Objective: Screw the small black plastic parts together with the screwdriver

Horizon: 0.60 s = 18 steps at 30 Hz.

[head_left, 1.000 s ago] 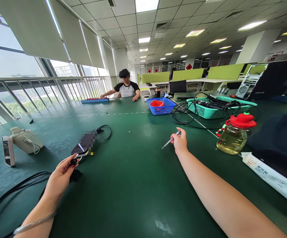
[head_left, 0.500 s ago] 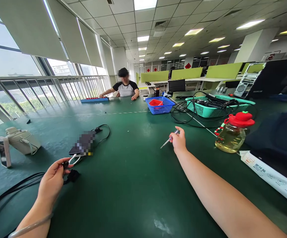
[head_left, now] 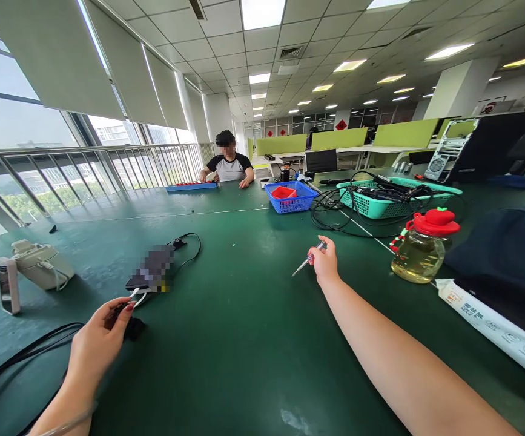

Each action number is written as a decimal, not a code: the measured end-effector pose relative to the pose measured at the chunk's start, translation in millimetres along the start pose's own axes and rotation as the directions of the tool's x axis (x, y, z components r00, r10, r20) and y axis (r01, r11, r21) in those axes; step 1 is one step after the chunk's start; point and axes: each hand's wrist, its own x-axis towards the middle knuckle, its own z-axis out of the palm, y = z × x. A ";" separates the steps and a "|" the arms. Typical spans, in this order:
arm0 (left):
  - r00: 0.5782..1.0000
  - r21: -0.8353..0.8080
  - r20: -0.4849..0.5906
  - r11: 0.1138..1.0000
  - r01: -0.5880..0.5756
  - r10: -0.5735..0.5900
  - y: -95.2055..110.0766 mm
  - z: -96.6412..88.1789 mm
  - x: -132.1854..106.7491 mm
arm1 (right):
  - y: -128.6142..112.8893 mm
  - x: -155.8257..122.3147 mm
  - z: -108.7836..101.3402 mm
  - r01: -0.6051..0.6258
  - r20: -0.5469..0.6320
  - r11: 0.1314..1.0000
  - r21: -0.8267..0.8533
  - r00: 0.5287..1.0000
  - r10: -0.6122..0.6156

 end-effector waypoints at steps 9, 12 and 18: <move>0.983 0.264 0.180 0.962 -0.070 0.022 3.1 3.7 -4.1 | 0.6 0.0 -0.1 -0.009 0.000 1.000 0.022 1.000 0.009; 0.984 0.250 0.179 0.966 -0.068 0.023 -1.6 5.7 -3.3 | -0.1 -0.3 -0.4 -0.009 0.005 1.000 0.021 1.000 0.009; 0.987 0.247 0.152 0.965 -0.087 0.050 -0.4 8.7 -5.7 | -0.4 -0.1 -0.2 0.005 0.017 1.000 0.026 1.000 -0.006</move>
